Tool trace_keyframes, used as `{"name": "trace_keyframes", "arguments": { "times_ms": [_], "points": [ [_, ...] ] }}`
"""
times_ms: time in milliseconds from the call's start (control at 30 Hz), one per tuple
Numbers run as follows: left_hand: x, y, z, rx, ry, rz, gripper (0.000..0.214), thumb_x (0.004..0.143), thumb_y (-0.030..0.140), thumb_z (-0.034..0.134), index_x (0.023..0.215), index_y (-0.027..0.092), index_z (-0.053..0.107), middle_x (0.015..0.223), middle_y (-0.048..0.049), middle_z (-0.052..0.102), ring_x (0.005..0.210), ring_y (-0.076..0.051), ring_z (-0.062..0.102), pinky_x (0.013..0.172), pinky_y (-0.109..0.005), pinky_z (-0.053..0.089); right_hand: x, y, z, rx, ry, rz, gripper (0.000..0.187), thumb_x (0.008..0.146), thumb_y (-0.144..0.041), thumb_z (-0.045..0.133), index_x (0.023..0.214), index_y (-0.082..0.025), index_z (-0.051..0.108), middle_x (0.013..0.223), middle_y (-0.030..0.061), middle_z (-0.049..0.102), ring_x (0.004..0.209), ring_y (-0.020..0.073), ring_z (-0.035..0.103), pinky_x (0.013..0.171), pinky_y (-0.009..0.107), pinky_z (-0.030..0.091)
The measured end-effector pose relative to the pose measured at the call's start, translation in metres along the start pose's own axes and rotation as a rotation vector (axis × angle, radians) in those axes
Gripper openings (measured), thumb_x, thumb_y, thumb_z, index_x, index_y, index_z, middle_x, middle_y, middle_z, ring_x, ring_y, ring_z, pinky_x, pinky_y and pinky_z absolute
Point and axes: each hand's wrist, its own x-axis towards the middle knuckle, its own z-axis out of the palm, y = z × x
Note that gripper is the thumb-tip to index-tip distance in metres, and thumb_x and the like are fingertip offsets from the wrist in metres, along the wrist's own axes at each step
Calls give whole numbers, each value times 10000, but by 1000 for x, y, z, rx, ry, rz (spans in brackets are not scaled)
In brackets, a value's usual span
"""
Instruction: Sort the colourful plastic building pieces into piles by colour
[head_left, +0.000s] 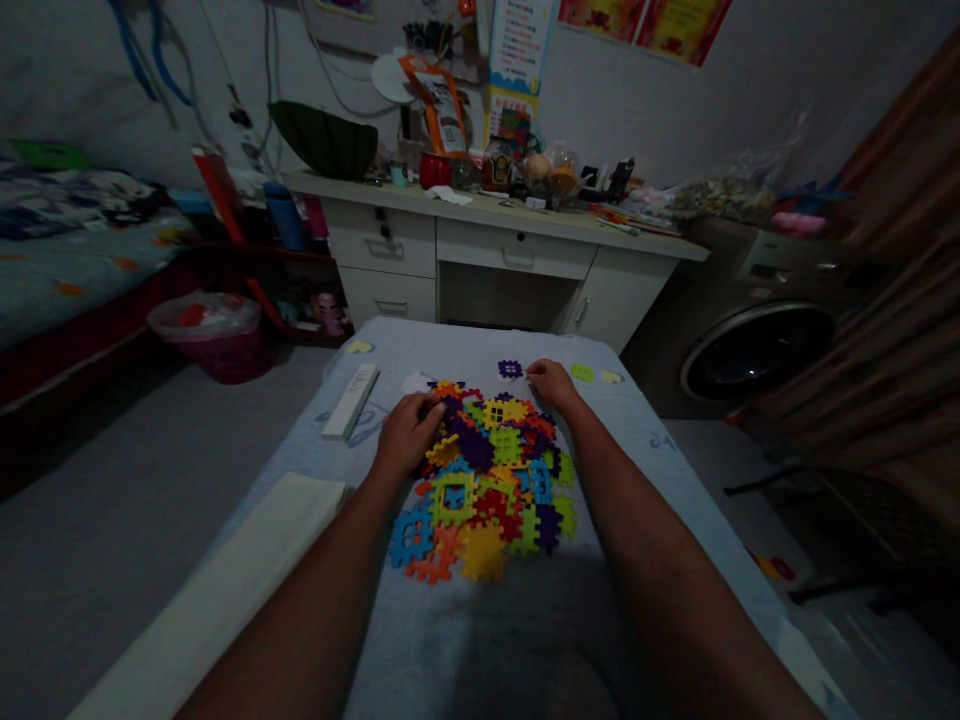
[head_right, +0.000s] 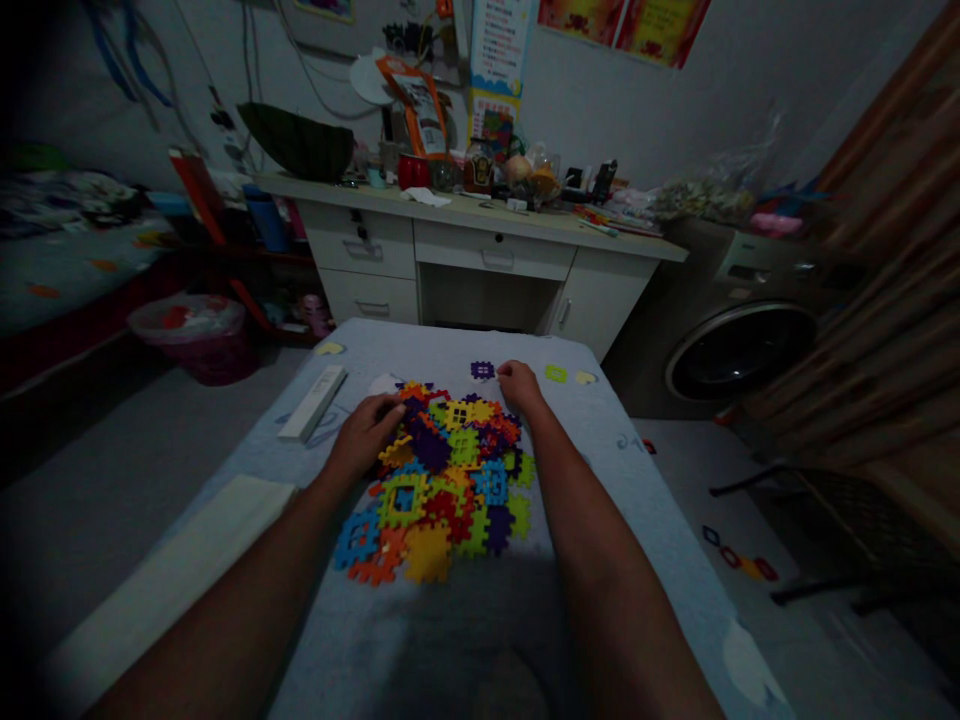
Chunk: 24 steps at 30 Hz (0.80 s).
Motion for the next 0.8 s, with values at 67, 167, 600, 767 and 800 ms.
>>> {"name": "trace_keyframes", "arguments": {
  "times_ms": [67,167,600,767,800],
  "points": [
    [0,0,0,8,-1,-2,386,858,516,491,997,202,667,1035,-78,671,986,-261,633,899,-413,490,-14,0,-9,-32,-76,-42,137,711,-120,585,803,-172,672,806,14,692,752,141,602,723,248,471],
    [1,1,0,12,0,-4,368,852,491,499,995,196,665,1029,-82,667,995,-265,629,911,-418,486,-37,-1,-21,-46,-259,-109,136,733,-140,601,834,-164,689,811,9,703,737,133,605,682,226,461],
    [3,-7,2,19,42,79,284,843,434,528,958,207,654,1092,-82,625,1105,-262,575,1005,-422,440,-69,3,-56,-321,-474,-155,284,681,-90,568,906,-156,729,910,34,731,809,172,623,724,252,458],
    [5,-7,3,58,48,75,234,837,424,536,915,225,629,1198,-81,610,1224,-284,512,1088,-472,365,-73,-2,-46,-259,-324,-130,361,766,-119,548,1086,-157,711,1142,86,700,1040,211,625,912,295,472],
    [5,-6,3,54,29,71,230,845,430,526,909,227,614,1164,-77,622,1194,-278,529,1067,-463,386,-71,-4,-42,-244,-290,-143,367,808,-142,530,1136,-155,695,1209,102,674,1116,218,602,978,315,451]
  ]
}}
